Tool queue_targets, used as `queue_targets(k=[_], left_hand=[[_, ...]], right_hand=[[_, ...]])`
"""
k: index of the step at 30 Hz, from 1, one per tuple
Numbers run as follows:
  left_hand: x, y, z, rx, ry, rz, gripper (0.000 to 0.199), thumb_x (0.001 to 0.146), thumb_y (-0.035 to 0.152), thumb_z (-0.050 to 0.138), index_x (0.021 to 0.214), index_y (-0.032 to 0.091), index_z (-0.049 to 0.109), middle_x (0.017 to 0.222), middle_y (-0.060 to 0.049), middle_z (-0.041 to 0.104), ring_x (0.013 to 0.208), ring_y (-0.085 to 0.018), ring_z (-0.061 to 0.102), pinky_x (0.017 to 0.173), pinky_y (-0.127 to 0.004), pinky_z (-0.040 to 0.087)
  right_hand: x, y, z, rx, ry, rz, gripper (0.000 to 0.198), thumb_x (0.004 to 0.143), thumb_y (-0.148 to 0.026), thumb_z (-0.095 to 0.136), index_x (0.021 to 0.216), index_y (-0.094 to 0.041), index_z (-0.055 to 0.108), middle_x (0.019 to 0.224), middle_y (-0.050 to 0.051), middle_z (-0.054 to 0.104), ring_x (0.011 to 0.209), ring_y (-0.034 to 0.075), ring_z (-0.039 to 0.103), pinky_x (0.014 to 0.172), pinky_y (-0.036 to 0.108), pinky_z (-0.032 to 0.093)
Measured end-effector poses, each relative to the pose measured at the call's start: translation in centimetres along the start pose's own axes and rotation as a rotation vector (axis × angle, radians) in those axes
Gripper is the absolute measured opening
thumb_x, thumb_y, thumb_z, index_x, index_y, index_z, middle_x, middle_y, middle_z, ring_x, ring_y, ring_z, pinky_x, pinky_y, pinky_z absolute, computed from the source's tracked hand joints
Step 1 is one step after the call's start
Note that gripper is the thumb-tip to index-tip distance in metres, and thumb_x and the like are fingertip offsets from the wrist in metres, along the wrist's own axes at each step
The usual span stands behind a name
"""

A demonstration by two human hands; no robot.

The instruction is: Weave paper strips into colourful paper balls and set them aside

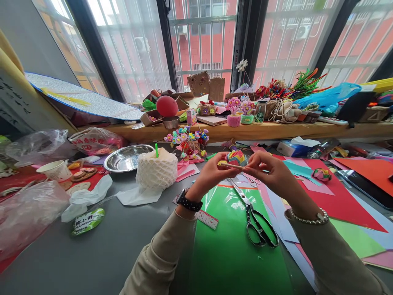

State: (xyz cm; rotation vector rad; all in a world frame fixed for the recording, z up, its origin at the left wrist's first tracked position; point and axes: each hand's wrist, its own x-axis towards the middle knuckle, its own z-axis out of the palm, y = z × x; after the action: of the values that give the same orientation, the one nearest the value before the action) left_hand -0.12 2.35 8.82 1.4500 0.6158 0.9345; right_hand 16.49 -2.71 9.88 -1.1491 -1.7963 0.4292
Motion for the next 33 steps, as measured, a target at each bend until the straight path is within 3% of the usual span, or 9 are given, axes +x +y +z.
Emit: queue_targets(k=[8,14,23,33], left_hand=[[0.0,0.2,-0.2,-0.044,-0.049,0.022,0.056,0.056,0.021,0.072,0.104,0.013,0.045,0.086,-0.006,0.059,0.072,-0.012,0.059,0.069,-0.027,0.047],[-0.3,0.1,0.1,-0.103,-0.083,0.025,0.059,0.061,0.023,0.07,0.11,0.015,0.04,0.093,-0.009,0.058,0.081,-0.016,0.059,0.073,-0.032,0.047],[-0.2,-0.1,0.0,0.131,-0.056,0.1,0.054,0.062,0.024,0.069,0.109,0.016,0.043,0.096,-0.007,0.056,0.082,-0.016,0.059,0.073,-0.031,0.048],[0.1,-0.9,0.0,0.23,-0.088,0.056,0.047,0.063,0.036,0.066,0.099,0.014,0.045,0.084,-0.004,0.056,0.073,-0.012,0.057,0.062,-0.025,0.046]], right_hand=[[0.0,0.1,0.1,0.035,0.034,0.038,0.024,0.072,-0.038,0.059,0.065,-0.018,0.048,0.067,-0.001,0.049,0.063,0.011,0.049,0.054,0.023,0.043],[0.1,0.4,-0.1,-0.008,0.014,-0.021,0.022,0.074,-0.037,0.057,0.067,-0.018,0.049,0.069,0.0,0.05,0.063,0.011,0.049,0.054,0.024,0.042],[0.2,0.4,-0.3,-0.087,-0.07,-0.058,0.019,0.075,-0.035,0.056,0.067,-0.018,0.05,0.069,0.0,0.051,0.061,0.01,0.048,0.054,0.023,0.041],[0.2,0.8,-0.1,-0.102,0.005,-0.059,0.015,0.076,-0.033,0.055,0.075,-0.018,0.057,0.073,0.002,0.057,0.066,0.012,0.051,0.056,0.025,0.042]])
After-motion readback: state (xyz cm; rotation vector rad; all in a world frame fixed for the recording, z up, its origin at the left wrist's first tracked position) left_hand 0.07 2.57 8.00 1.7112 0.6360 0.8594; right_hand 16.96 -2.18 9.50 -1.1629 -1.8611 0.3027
